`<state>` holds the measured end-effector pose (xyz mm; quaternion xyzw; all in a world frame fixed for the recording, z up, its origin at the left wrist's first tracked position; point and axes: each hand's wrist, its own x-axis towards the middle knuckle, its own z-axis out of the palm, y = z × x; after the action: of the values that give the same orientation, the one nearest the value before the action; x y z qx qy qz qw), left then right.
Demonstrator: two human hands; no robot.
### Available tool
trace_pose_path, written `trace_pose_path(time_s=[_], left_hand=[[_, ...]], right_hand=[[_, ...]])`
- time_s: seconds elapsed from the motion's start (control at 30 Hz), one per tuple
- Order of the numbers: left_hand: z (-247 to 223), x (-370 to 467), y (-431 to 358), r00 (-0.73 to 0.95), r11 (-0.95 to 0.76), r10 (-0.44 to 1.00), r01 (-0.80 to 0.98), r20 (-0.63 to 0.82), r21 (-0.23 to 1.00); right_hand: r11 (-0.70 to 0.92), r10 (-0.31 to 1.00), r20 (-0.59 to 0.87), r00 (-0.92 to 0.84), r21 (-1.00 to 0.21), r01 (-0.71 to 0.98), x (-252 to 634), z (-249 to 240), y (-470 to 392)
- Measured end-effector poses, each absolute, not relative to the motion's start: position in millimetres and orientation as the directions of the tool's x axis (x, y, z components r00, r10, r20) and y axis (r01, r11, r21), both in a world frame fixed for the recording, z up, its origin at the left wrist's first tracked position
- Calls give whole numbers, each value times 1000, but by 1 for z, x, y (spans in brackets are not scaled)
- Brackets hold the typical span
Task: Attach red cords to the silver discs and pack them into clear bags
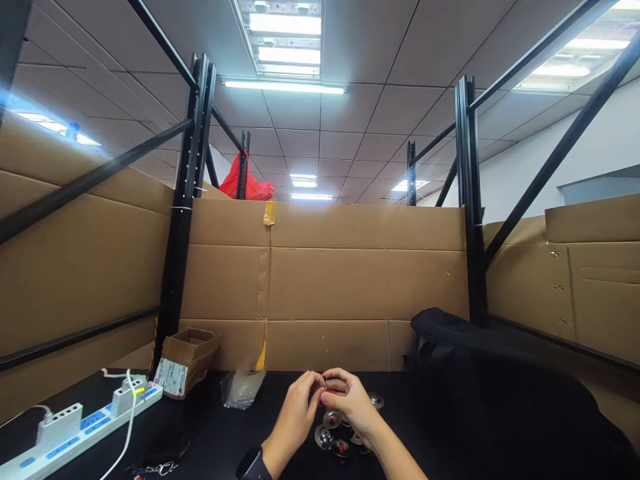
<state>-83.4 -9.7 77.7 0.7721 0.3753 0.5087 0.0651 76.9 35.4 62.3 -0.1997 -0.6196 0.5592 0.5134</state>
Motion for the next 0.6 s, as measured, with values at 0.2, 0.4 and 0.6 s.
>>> trace_pose_path(time_s=[0.2, 0.4, 0.6], left_hand=[[78, -87, -5, 192, -683, 694, 480, 693, 551], [68, -93, 4, 245, -641, 747, 509, 618, 574], [77, -110, 7, 261, -618, 745, 616, 614, 488]], right_hand=[[384, 817, 463, -343, -882, -274, 75, 61, 40], [421, 809, 477, -344, -878, -228, 72, 60, 35], [539, 809, 506, -300, -841, 35, 90, 64, 48]])
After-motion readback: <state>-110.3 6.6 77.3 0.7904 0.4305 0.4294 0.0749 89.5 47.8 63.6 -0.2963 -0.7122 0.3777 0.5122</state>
